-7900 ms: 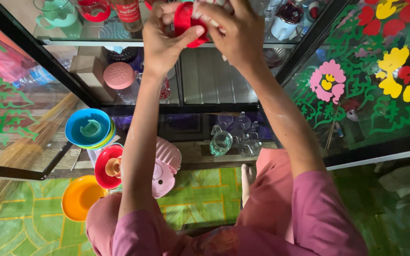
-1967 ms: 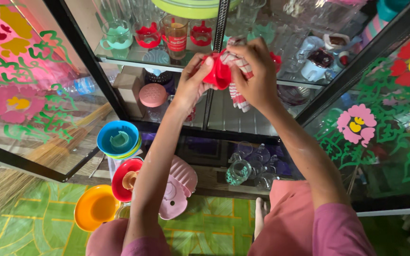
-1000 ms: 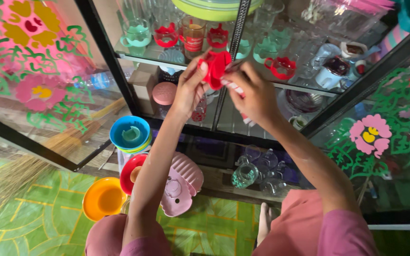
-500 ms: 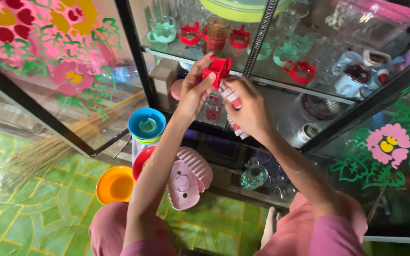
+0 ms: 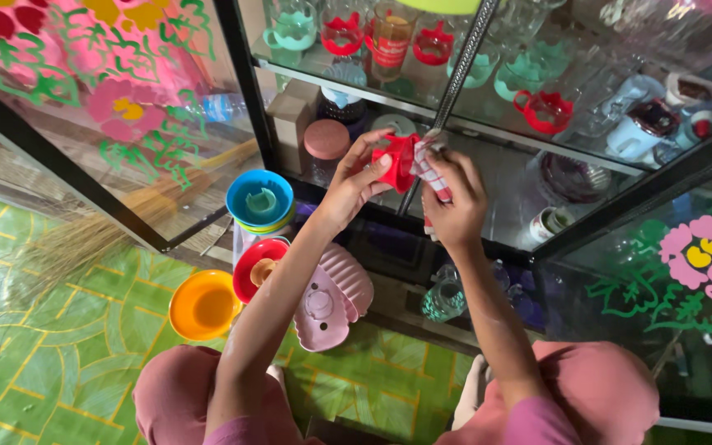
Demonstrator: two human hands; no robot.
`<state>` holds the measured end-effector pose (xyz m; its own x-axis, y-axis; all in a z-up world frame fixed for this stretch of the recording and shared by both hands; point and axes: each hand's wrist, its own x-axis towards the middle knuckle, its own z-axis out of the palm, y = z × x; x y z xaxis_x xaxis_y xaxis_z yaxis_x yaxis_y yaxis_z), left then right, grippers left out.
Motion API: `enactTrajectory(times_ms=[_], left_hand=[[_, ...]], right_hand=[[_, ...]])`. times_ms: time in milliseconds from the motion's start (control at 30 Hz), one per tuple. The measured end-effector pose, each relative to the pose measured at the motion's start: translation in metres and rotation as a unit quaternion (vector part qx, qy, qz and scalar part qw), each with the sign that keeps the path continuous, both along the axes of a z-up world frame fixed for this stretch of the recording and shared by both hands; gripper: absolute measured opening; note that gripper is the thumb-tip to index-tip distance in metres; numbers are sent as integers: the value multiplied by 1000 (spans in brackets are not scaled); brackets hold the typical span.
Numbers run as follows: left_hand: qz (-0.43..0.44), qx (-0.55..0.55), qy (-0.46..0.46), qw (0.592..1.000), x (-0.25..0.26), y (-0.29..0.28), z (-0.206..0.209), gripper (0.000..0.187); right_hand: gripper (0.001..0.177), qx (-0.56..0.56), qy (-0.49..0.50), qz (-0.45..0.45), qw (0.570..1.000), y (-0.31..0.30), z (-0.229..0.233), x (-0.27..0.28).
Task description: The person wipes various plastic bowls, cups, and a glass jar with a striped cloth while sitting on the floor.
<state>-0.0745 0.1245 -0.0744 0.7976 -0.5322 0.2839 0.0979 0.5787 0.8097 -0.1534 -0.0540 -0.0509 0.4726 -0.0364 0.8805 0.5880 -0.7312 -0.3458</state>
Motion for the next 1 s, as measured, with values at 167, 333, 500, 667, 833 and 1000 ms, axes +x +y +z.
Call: enactTrajectory(times_ms=[167, 333, 500, 667, 833, 1000], left_hand=[[7, 44, -14, 999, 5, -8, -9, 50], [25, 68, -6, 997, 16, -3, -12, 48], [102, 35, -28, 994, 22, -9, -20, 42], [154, 138, -48, 977, 11, -5, -22, 43], [183, 214, -80, 956, 17, 9, -17, 47], [80, 82, -111, 987, 19, 23, -9, 54]], right_hand=[[48, 33, 2, 14, 999, 4, -6, -1], [46, 70, -11, 61, 996, 11, -13, -1], [44, 80, -1, 106, 991, 25, -23, -3], [42, 94, -7, 78, 993, 29, -27, 3], [40, 124, 9, 90, 988, 32, -33, 9], [39, 144, 7, 82, 986, 31, -28, 12]])
